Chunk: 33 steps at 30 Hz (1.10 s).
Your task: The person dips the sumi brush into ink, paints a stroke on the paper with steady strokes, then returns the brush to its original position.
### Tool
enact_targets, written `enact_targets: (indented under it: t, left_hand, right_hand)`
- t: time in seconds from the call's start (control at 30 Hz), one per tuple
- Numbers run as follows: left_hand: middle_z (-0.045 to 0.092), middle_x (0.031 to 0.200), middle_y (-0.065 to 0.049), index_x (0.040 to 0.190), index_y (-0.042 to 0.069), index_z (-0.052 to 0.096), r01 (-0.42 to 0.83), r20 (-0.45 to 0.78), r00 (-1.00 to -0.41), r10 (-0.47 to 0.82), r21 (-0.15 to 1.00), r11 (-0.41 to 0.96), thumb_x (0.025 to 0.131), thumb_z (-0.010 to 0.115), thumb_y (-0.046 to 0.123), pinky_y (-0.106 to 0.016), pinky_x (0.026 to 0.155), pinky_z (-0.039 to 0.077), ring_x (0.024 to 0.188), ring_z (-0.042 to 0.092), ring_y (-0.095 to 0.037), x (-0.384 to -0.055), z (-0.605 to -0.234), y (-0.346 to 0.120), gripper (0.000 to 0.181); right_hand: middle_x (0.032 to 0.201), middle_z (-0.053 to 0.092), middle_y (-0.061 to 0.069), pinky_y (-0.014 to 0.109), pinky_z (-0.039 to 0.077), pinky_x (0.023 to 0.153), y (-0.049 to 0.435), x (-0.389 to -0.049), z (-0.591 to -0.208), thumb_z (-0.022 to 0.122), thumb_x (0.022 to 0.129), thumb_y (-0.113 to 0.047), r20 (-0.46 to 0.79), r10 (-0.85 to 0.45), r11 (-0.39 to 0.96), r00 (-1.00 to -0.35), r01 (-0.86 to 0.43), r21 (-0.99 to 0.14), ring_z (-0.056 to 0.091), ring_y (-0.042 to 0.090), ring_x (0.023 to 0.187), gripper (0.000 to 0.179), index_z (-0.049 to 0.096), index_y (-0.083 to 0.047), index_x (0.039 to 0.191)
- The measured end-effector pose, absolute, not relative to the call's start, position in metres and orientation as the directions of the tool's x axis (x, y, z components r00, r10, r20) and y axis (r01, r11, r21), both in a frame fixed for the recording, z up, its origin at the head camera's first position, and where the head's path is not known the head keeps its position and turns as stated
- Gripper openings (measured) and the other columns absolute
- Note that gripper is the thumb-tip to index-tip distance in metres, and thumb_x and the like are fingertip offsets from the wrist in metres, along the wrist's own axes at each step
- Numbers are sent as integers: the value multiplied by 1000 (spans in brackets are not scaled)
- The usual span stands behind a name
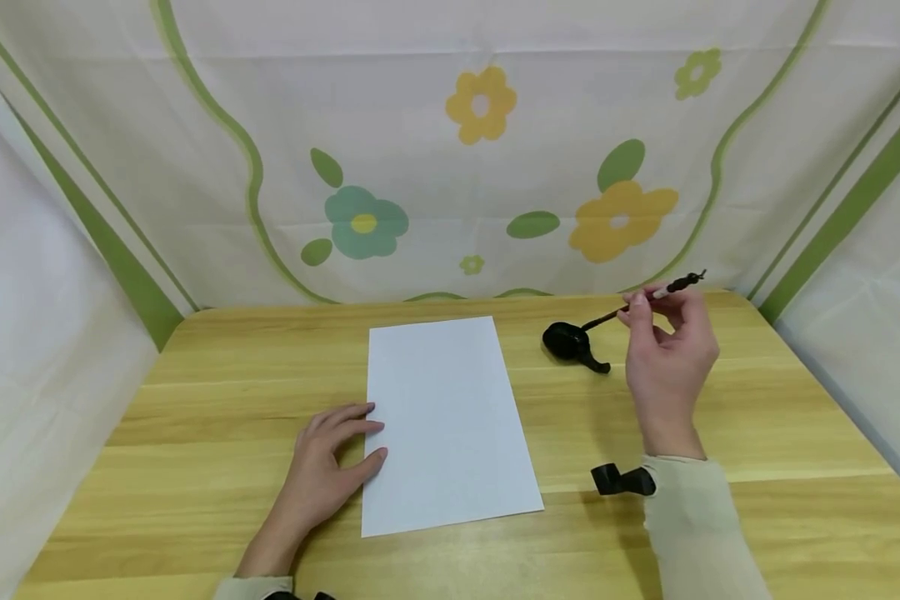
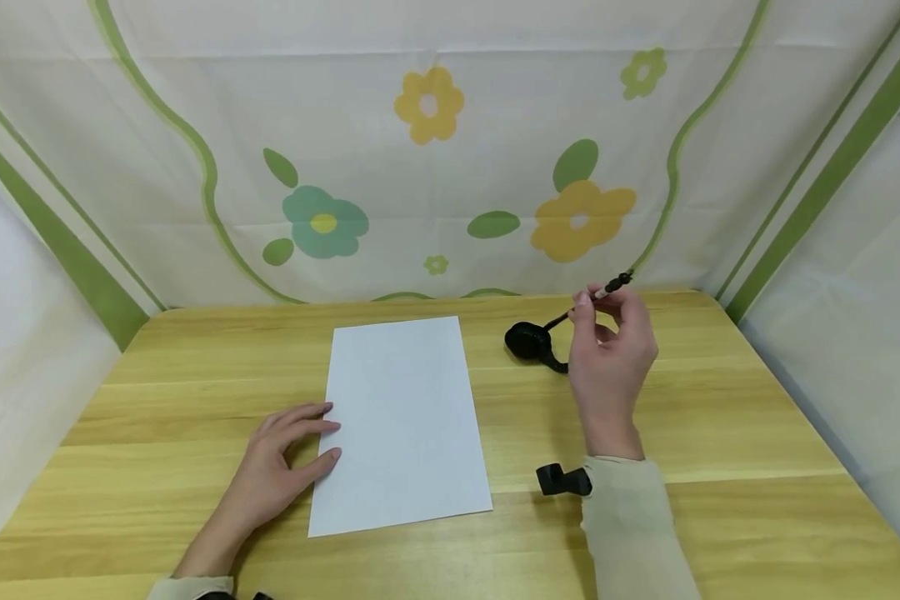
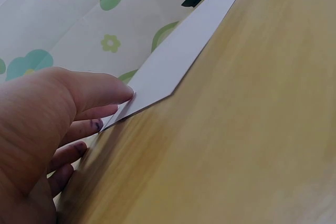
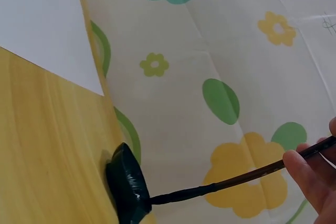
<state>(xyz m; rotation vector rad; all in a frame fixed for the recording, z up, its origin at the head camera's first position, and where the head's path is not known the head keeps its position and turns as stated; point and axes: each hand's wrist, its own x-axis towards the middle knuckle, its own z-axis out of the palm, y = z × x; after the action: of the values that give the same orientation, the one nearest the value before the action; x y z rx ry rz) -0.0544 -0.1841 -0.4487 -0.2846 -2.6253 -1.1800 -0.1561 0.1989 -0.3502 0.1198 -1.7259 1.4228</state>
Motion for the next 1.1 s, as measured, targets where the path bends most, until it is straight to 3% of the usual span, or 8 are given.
enact_targets:
  t: [0.17,0.4,0.57,0.8,0.93,1.1]
  left_hand:
    - [71,144,-5,114,17,83,278,305,-949,76,700,657,86,90,13,-58,112,29,137,54,-35,-56,-449,-186,29]
    - [71,144,-5,114,17,83,273,301,-951,72,708,652,86,90,13,-58,112,29,138,54,-35,-55,-450,-184,29]
    - [71,144,-5,114,16,83,275,301,-950,76,701,657,86,90,13,-58,112,29,137,54,-35,-55,-449,-185,29]
    - [71,144,-6,114,16,83,274,303,-950,72,705,655,86,90,13,-59,112,29,138,54,-36,-55,-449,-186,29]
    - [71,144,-6,114,16,83,271,295,-952,76,705,655,87,90,13,-60,112,29,138,54,-37,-54,-449,-185,29]
    - [71,144,-6,114,16,83,279,304,-949,81,697,660,86,90,12,-60,112,30,137,54,-37,-55,-446,-187,29]
  right_hand:
    - [103,69,-8,22,63,82,198,-154,-347,68,104,-6,657,445,321,-609,-576,-752,77,16,100,10,67,1,112]
    - [105,69,-9,20,63,82,195,-156,-350,67,105,-5,652,407,338,-639,-558,-758,76,11,99,21,64,12,115]
    - [102,70,-7,20,63,80,198,-155,-348,68,103,-3,663,454,329,-595,-579,-746,77,13,96,13,67,8,111]
    - [108,69,-12,23,63,82,196,-156,-350,67,106,-9,690,368,366,-623,-585,-724,77,14,101,20,65,8,115]
    - [105,70,-10,19,63,80,196,-155,-349,68,104,-7,678,402,358,-616,-575,-735,77,14,98,19,66,10,113]
    - [104,71,-8,24,64,81,196,-154,-346,69,103,-4,688,425,331,-588,-607,-723,78,20,99,14,68,7,112]
